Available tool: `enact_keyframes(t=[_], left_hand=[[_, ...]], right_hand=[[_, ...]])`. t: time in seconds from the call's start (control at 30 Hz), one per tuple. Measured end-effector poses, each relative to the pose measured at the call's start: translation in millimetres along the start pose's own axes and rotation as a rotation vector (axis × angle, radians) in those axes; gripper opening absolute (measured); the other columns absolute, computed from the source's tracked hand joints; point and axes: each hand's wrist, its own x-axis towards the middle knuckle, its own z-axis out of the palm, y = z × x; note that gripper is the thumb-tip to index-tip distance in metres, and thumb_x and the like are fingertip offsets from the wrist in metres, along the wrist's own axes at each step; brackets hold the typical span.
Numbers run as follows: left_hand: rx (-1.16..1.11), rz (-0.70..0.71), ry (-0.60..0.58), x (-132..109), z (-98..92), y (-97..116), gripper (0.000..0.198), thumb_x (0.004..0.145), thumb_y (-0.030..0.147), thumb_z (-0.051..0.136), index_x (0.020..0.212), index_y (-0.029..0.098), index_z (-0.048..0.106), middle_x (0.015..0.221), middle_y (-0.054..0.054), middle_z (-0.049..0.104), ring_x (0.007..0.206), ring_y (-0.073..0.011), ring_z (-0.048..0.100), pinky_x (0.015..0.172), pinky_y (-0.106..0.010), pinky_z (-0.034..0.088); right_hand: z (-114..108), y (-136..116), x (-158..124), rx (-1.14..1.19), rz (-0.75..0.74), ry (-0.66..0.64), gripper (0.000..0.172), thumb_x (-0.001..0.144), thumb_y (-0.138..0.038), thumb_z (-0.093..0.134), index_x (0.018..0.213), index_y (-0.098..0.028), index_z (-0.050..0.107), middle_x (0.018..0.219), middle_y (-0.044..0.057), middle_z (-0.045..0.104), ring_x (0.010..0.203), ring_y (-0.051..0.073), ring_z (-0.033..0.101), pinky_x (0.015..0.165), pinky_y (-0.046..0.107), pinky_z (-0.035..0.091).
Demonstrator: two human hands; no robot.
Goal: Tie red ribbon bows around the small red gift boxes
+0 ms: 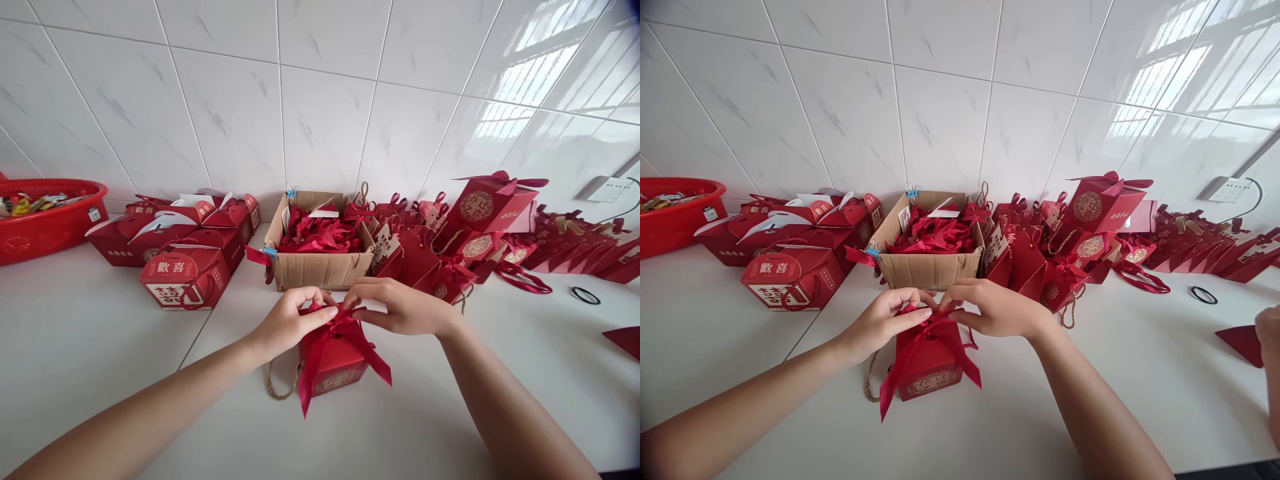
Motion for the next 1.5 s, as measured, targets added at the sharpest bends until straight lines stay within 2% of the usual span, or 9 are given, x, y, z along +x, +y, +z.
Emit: enact_keyframes(t=[0.13, 0.27, 0.4, 0.5, 0.7, 0.83, 1.03, 1.27, 1.5], left_hand=[[-0.098, -0.019, -0.021, 2, 1.0, -7, 0.032, 0.083, 0.037, 0.058, 0.060, 0.017, 0.047, 0.100, -0.004, 0.066, 0.092, -0.0194, 0.061, 0.076, -0.028, 0.045], [0.007, 0.036, 0.041, 2, 1.6, -10, 0.022, 0.079, 0.036, 0.064, 0.071, 0.018, 0.052, 0.087, -0.002, 0.065, 0.085, -0.0180, 0.059, 0.071, -0.027, 0.046], [0.049, 0.052, 0.008, 2, 2.2, -9, 0.021, 0.077, 0.033, 0.066, 0.074, 0.019, 0.052, 0.087, -0.002, 0.065, 0.085, -0.0174, 0.060, 0.076, -0.029, 0.047], [0.096, 0.047, -0.001, 1, 2.9, -8, 0.021, 0.077, 0.033, 0.066, 0.071, 0.019, 0.052, 0.083, -0.001, 0.064, 0.078, -0.0159, 0.058, 0.071, -0.028, 0.045], [0.191, 0.034, 0.029, -1, 5.3, -5, 0.040, 0.072, 0.030, 0.069, 0.056, 0.019, 0.034, 0.063, 0.004, 0.056, 0.060, -0.0110, 0.043, 0.059, -0.026, 0.034], [0.222, 0.029, 0.023, -1, 6.7, -5, 0.033, 0.070, 0.031, 0.071, 0.058, 0.018, 0.043, 0.072, 0.002, 0.059, 0.062, -0.0110, 0.044, 0.062, -0.026, 0.034], [0.208, 0.040, 0.009, 1, 6.1, -9, 0.051, 0.069, 0.031, 0.072, 0.057, 0.021, 0.023, 0.067, 0.001, 0.055, 0.066, -0.0141, 0.048, 0.063, -0.027, 0.035], [0.257, 0.138, -0.015, -2, 10.1, -9, 0.055, 0.070, 0.032, 0.072, 0.055, 0.022, 0.020, 0.054, 0.003, 0.038, 0.074, -0.0187, 0.052, 0.063, -0.028, 0.037], [0.307, 0.176, -0.048, -3, 13.0, -8, 0.054, 0.072, 0.031, 0.069, 0.055, 0.022, 0.019, 0.052, 0.002, 0.040, 0.081, -0.0214, 0.054, 0.071, -0.032, 0.041]], right_hand=[[3, -3, 2, 0.035, 0.011, -0.054, 0.019, 0.089, -0.018, 0.053, 0.107, -0.018, 0.058, 0.100, 0.004, 0.062, 0.085, 0.012, 0.058, 0.075, 0.024, 0.045], [5, -6, 3, 0.042, 0.048, -0.051, 0.019, 0.087, -0.012, 0.052, 0.105, -0.018, 0.055, 0.095, 0.003, 0.064, 0.080, 0.012, 0.058, 0.070, 0.023, 0.045], [4, -5, 1, 0.057, 0.085, -0.073, 0.015, 0.086, -0.013, 0.052, 0.100, -0.019, 0.054, 0.088, 0.001, 0.065, 0.071, 0.011, 0.056, 0.062, 0.022, 0.043], [2, -3, 0, 0.039, 0.083, -0.070, 0.012, 0.087, -0.013, 0.052, 0.097, -0.019, 0.054, 0.084, 0.000, 0.064, 0.068, 0.010, 0.055, 0.061, 0.021, 0.042], [0, -2, 0, 0.078, 0.081, -0.082, 0.020, 0.087, -0.014, 0.053, 0.106, -0.020, 0.049, 0.077, -0.002, 0.062, 0.064, 0.009, 0.054, 0.058, 0.019, 0.040], [-1, -2, -1, 0.051, 0.081, -0.074, 0.023, 0.086, -0.012, 0.054, 0.106, -0.021, 0.050, 0.072, -0.003, 0.058, 0.061, 0.009, 0.051, 0.057, 0.018, 0.038], [-3, 0, -1, 0.104, 0.072, -0.095, 0.018, 0.087, -0.017, 0.056, 0.104, -0.020, 0.050, 0.071, -0.004, 0.058, 0.058, 0.008, 0.049, 0.054, 0.017, 0.036], [-5, 4, -1, 0.084, 0.077, -0.117, 0.019, 0.084, -0.022, 0.062, 0.101, -0.018, 0.054, 0.066, -0.004, 0.055, 0.058, 0.009, 0.048, 0.053, 0.019, 0.035], [-9, 7, 0, 0.143, 0.056, -0.128, 0.012, 0.082, -0.024, 0.065, 0.089, -0.015, 0.060, 0.068, -0.001, 0.061, 0.062, 0.009, 0.054, 0.058, 0.020, 0.039]])
